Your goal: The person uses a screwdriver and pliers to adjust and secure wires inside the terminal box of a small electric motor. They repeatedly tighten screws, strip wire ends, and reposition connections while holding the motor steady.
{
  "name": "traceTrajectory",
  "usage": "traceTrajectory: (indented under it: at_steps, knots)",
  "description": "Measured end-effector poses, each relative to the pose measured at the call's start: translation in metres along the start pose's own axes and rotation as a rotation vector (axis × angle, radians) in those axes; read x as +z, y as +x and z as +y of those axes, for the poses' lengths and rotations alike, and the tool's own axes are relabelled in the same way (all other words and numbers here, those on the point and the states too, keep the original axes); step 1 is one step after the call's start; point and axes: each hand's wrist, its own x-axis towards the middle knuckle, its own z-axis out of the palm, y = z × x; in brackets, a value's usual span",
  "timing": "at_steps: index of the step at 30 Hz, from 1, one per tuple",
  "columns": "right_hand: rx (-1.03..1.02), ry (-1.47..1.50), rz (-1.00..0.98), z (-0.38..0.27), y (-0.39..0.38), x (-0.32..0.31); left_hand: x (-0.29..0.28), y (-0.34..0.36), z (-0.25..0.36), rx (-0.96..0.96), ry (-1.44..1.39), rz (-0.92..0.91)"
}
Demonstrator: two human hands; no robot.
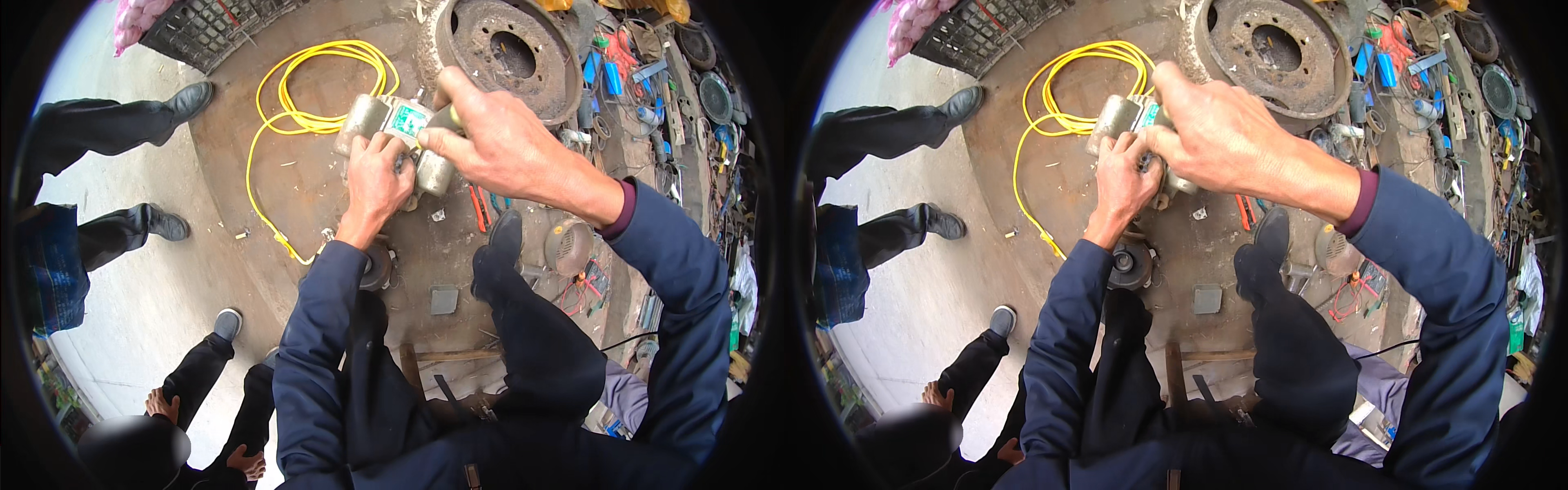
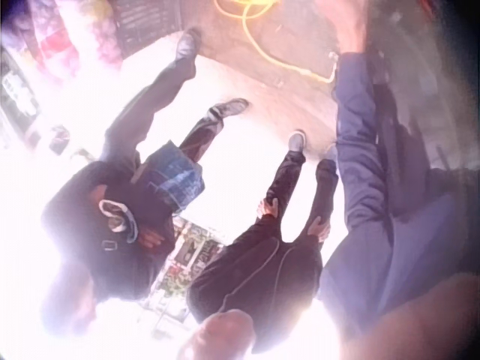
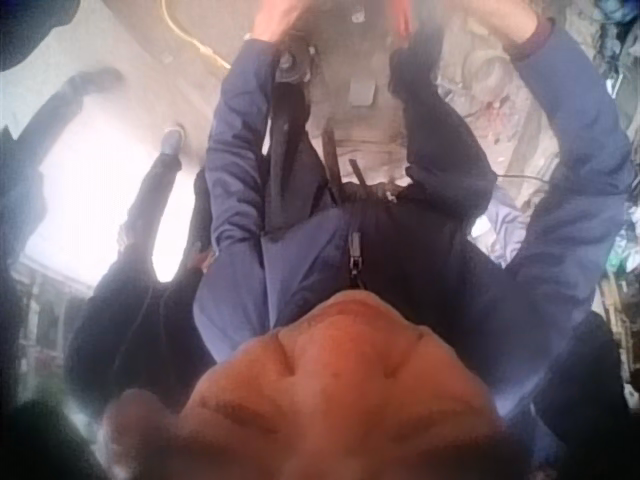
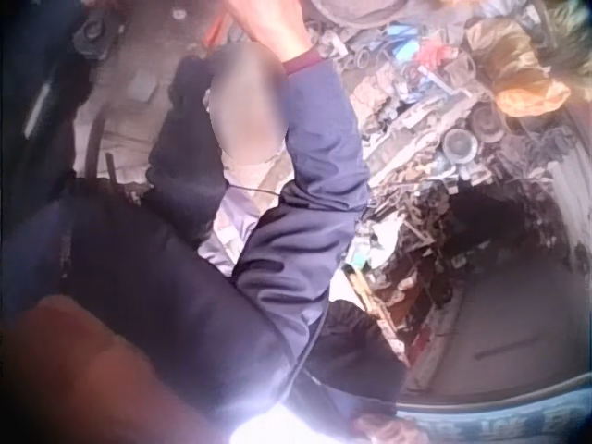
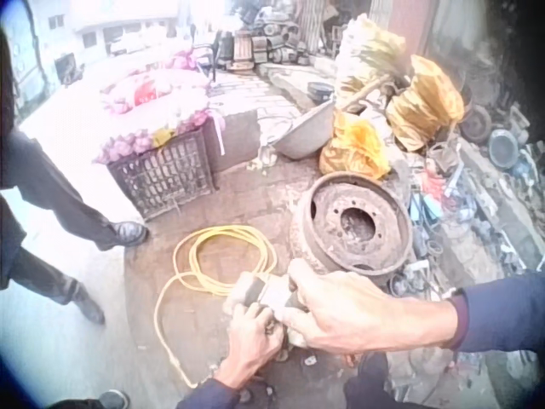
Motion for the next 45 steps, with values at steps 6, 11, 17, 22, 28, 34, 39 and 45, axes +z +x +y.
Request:
traceTrajectory:
  at_steps: [6,11,17,22,28,34,39,45]
  knots:
    - [-0.383,-0.059,0.043,-0.003,-0.003,0.003,0.001,-0.004,-0.002,-0.021,0.058,-0.052]
    - [-0.097,-0.002,0.173,0.0,-0.005,0.01,0.0,0.0,-0.001,-0.067,0.027,-0.076]
    - [-0.226,0.029,0.231,0.045,-0.013,-0.024,-0.022,0.008,-0.009,-0.015,-0.015,-0.241]
    - [-0.013,0.614,0.182,0.072,0.005,-0.035,-0.053,0.01,-0.011,-0.204,-0.171,-0.185]
    - [-0.016,0.303,-0.01,0.071,0.051,0.056,-0.057,0.005,-0.005,-0.35,-0.084,-0.138]
    - [0.128,0.306,-0.181,0.063,0.077,0.106,-0.049,0.01,-0.001,-0.427,-0.041,-0.247]
    - [0.09,0.228,-0.198,0.06,0.09,0.117,-0.052,0.009,0.003,-0.385,0.07,-0.305]
    - [0.144,0.303,-0.309,0.067,0.103,0.125,-0.056,0.014,-0.002,-0.303,0.165,-0.363]
